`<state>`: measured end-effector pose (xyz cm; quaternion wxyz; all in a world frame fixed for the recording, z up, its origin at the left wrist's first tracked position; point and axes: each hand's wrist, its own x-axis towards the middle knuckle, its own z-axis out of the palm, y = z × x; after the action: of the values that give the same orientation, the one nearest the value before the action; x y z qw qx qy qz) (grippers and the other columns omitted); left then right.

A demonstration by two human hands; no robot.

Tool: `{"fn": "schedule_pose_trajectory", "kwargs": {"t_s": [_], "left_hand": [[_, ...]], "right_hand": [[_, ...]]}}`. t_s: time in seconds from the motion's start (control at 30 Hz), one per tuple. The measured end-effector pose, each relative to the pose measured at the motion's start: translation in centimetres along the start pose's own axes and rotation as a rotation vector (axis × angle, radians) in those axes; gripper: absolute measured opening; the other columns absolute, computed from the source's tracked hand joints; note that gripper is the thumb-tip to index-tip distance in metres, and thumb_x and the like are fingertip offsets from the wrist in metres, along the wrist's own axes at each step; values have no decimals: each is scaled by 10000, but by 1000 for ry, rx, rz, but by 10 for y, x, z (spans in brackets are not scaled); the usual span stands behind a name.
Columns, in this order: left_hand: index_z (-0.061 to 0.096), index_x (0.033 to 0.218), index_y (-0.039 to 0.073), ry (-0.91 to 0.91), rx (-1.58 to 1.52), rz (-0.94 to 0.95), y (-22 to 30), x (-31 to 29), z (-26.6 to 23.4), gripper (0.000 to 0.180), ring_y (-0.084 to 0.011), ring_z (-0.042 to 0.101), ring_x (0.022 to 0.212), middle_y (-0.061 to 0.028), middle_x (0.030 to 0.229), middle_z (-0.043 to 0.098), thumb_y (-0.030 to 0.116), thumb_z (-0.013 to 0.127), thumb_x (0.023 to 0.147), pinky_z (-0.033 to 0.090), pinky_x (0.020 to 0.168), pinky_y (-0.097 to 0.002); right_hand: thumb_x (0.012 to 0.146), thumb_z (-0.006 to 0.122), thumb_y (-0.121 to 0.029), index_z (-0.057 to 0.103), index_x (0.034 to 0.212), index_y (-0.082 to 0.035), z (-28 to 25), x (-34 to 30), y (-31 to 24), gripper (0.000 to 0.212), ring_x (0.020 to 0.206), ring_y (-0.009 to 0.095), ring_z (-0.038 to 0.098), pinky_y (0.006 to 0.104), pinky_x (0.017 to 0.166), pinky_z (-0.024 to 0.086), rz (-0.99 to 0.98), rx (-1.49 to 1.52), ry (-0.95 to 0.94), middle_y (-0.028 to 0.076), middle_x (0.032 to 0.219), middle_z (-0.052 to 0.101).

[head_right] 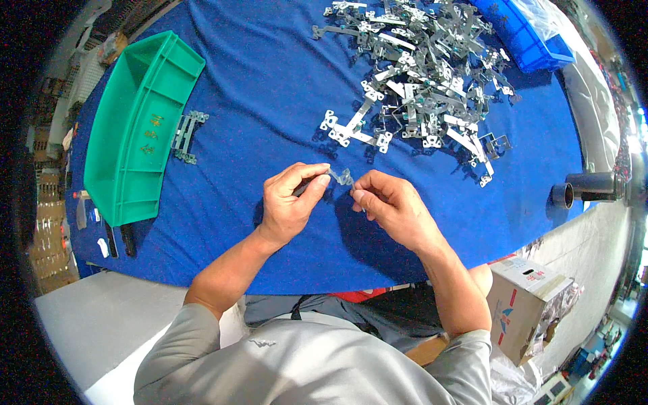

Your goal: The person picks up a metal bracket and a small metal component, fits the component into the bracket by hand, and then places the assembled unit into a green bin.

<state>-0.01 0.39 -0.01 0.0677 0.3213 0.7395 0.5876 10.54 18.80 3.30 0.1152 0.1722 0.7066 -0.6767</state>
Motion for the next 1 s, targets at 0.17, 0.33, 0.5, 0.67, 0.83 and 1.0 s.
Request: {"fn": "schedule_pose_trajectory", "kwargs": {"t_s": [0.17,0.33,0.5,0.67,0.83,1.0], "left_hand": [[729,1022,-9,-53,42,23,2,0,0,149,-111,612,658,-89,813,692,28,722,878,474,583,-260],[727,1015,-14,-62,62,60,0,0,1,151,-125,624,649,-101,810,694,20,730,868,478,571,-265],[724,1010,-17,-97,52,75,-1,-1,3,154,-137,654,669,-114,825,706,18,737,861,500,578,-273],[726,1013,-16,-143,80,123,-3,-1,3,159,-150,663,676,-120,833,710,16,739,858,510,591,-273],[726,1017,-13,-34,26,48,-2,-2,1,152,-130,646,679,-100,838,707,12,730,867,497,592,-264],[727,1021,-10,-3,-20,-1,1,-1,0,144,-107,620,677,-79,841,700,13,721,879,481,594,-257]], "right_hand": [[1013,591,-181,627,1003,-9,3,1,2,175,704,69,564,227,590,463,15,-16,28,19,844,663],[999,615,-151,620,1020,5,6,5,17,158,740,76,599,247,620,505,-59,108,81,26,861,657],[988,631,-133,602,1027,-9,6,5,11,133,715,80,582,244,606,493,-89,65,82,14,843,617],[1005,614,-172,610,1015,-21,6,6,18,151,630,62,486,229,547,411,-183,-24,200,-17,757,550],[1010,597,-228,634,990,-55,-3,0,-1,178,640,42,512,208,535,406,75,93,104,-20,787,622],[1002,612,-233,643,992,-51,1,-1,-2,185,666,47,541,210,549,433,90,36,-4,-2,822,660]]}}
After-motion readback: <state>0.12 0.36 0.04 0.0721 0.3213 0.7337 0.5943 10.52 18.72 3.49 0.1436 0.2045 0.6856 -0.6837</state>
